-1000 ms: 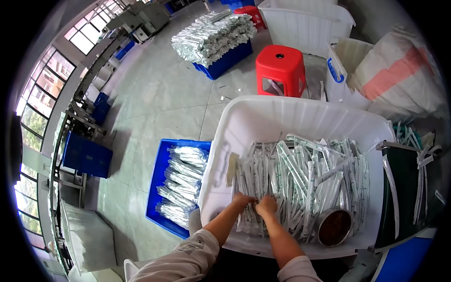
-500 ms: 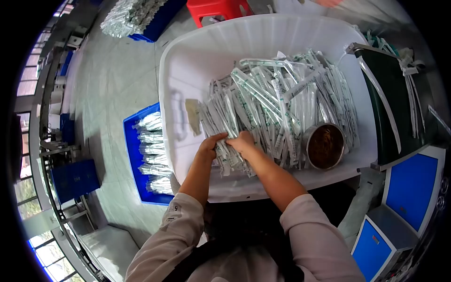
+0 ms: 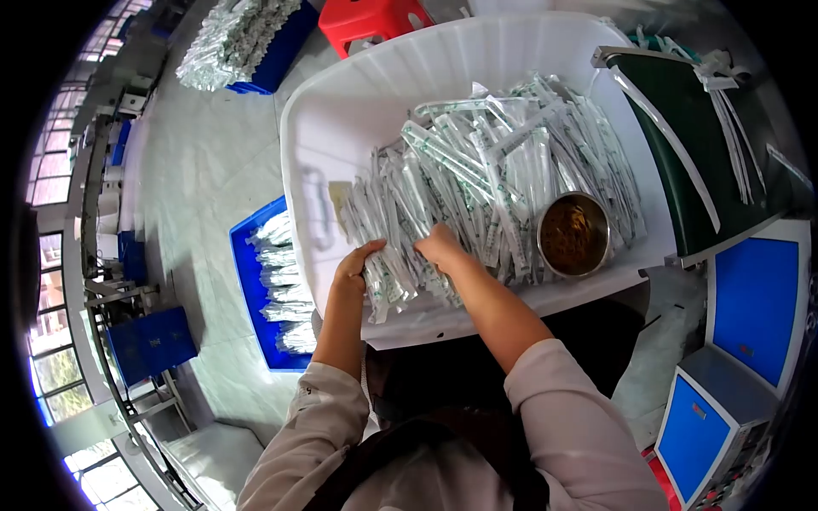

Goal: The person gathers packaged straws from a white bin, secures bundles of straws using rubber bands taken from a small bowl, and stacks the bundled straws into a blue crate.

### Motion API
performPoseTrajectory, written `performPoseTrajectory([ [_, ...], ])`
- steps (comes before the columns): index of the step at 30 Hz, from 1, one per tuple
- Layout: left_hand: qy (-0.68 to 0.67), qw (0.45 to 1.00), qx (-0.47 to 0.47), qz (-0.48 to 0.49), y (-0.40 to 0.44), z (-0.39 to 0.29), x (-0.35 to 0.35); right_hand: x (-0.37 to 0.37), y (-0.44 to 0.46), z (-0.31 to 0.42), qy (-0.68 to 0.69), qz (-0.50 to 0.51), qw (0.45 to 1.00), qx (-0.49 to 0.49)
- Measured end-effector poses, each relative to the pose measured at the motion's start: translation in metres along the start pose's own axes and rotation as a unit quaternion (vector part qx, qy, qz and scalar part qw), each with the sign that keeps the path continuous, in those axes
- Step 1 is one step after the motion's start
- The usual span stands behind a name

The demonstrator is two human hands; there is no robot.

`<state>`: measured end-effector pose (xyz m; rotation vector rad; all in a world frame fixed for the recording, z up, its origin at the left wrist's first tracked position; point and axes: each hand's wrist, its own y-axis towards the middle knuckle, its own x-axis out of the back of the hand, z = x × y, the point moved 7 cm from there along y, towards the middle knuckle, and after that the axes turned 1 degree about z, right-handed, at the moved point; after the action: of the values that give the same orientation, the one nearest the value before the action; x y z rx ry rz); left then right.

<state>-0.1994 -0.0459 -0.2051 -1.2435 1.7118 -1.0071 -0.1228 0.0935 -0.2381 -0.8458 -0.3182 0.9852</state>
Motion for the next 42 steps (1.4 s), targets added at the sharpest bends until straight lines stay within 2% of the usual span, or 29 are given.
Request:
performPoseTrajectory([
  [1, 0.012, 1.0, -0.004, 0.003, -0.005, 0.0, 0.0, 0.004, 0.001, 0.005, -0.232, -0.022, 0.97, 0.074],
  [2, 0.016, 1.0, -0.007, 0.006, -0.01, -0.001, 0.001, 0.002, 0.001, 0.01, -0.452, -0.045, 0.88, 0.143],
  [4, 0.057, 0.996, -0.067, 0.006, -0.03, -0.009, 0.002, 0.002, 0.011, -0.004, -0.453, -0.068, 0.883, 0.1],
  [5, 0.058, 0.993, -0.105, 0.02, -0.045, -0.013, 0.0, -0.007, -0.008, 0.023, -0.489, -0.168, 0.809, 0.279],
  [6, 0.059, 0.992, -0.112, 0.021, -0.057, -0.014, 0.003, -0.02, -0.036, 0.043, -0.502, -0.258, 0.695, 0.444],
  [7, 0.04, 0.987, -0.134, 0.072, -0.07, -0.015, 0.003, -0.025, -0.058, 0.062, -0.5, -0.258, 0.694, 0.45],
  [8, 0.021, 0.979, -0.156, 0.125, -0.082, -0.016, 0.001, -0.017, -0.076, 0.08, -0.255, -0.107, 0.903, 0.328],
  [9, 0.05, 0.975, -0.175, 0.129, -0.092, -0.013, 0.004, -0.028, -0.089, 0.077, 0.022, 0.062, 0.985, 0.158],
  [10, 0.048, 0.974, -0.18, 0.132, -0.103, -0.003, 0.006, -0.032, -0.098, 0.081, 0.019, 0.062, 0.985, 0.163],
  [12, 0.067, 0.954, -0.178, 0.234, -0.131, 0.022, -0.012, -0.059, -0.124, 0.103, 0.099, 0.249, 0.93, 0.251],
  [13, 0.16, 0.928, -0.239, 0.237, -0.157, 0.027, -0.026, -0.052, -0.124, 0.106, 0.114, 0.193, 0.935, 0.275],
  [15, 0.197, 0.916, -0.25, 0.246, -0.183, 0.062, -0.038, -0.044, -0.144, 0.105, 0.129, 0.268, 0.916, 0.269],
  [16, 0.145, 0.932, -0.205, 0.26, -0.184, 0.081, -0.037, -0.041, -0.155, 0.099, 0.111, 0.296, 0.915, 0.252],
  [20, 0.088, 0.862, -0.172, 0.469, -0.203, 0.102, -0.052, -0.023, -0.206, 0.073, 0.195, 0.285, 0.893, 0.288],
  [21, -0.012, 0.889, -0.121, 0.442, -0.161, 0.11, -0.032, -0.021, -0.214, 0.063, 0.203, 0.292, 0.907, 0.225],
  [22, -0.107, 0.9, -0.064, 0.417, -0.126, 0.119, -0.018, -0.021, -0.216, 0.064, 0.194, 0.303, 0.901, 0.242],
  [23, -0.092, 0.886, -0.05, 0.451, -0.132, 0.118, -0.028, -0.019, -0.2, 0.048, 0.162, 0.259, 0.923, 0.232],
  [25, -0.065, 0.895, -0.167, 0.408, -0.158, 0.09, -0.054, -0.003, -0.203, 0.067, -0.017, 0.151, 0.942, 0.301],
  [27, -0.038, 0.866, -0.188, 0.462, -0.186, 0.091, -0.092, 0.008, -0.225, 0.105, -0.297, 0.035, 0.843, 0.448],
  [28, -0.055, 0.874, -0.165, 0.454, -0.19, 0.093, -0.093, 0.009, -0.233, 0.118, -0.368, -0.005, 0.79, 0.49],
  [30, -0.098, 0.9, -0.134, 0.403, -0.178, 0.095, -0.09, 0.019, -0.234, 0.137, -0.33, -0.088, 0.709, 0.617],
  [31, -0.092, 0.89, -0.124, 0.428, -0.173, 0.099, -0.098, 0.017, -0.247, 0.152, -0.365, -0.067, 0.711, 0.597],
  [32, -0.077, 0.887, -0.113, 0.441, -0.17, 0.103, -0.097, 0.015, -0.263, 0.165, -0.35, -0.079, 0.672, 0.648],
  [34, -0.048, 0.883, -0.096, 0.457, -0.166, 0.107, -0.087, 0.002, -0.248, 0.167, -0.491, 0.071, 0.741, 0.453],
  [35, -0.029, 0.881, -0.089, 0.464, -0.163, 0.106, -0.087, 0.003, -0.242, 0.166, -0.491, 0.064, 0.74, 0.455],
  [37, 0.002, 0.878, -0.079, 0.472, -0.162, 0.104, -0.088, 0.0, -0.252, 0.165, -0.386, 0.087, 0.707, 0.586],
  [38, 0.01, 0.877, -0.074, 0.476, -0.161, 0.106, -0.094, 0.001, -0.254, 0.161, -0.363, 0.09, 0.721, 0.583],
  [41, 0.026, 0.874, -0.063, 0.481, -0.162, 0.11, -0.111, -0.014, -0.253, 0.14, -0.243, 0.251, 0.795, 0.495],
  [42, 0.029, 0.875, -0.057, 0.481, -0.162, 0.112, -0.117, -0.018, -0.248, 0.139, -0.245, 0.203, 0.774, 0.547],
])
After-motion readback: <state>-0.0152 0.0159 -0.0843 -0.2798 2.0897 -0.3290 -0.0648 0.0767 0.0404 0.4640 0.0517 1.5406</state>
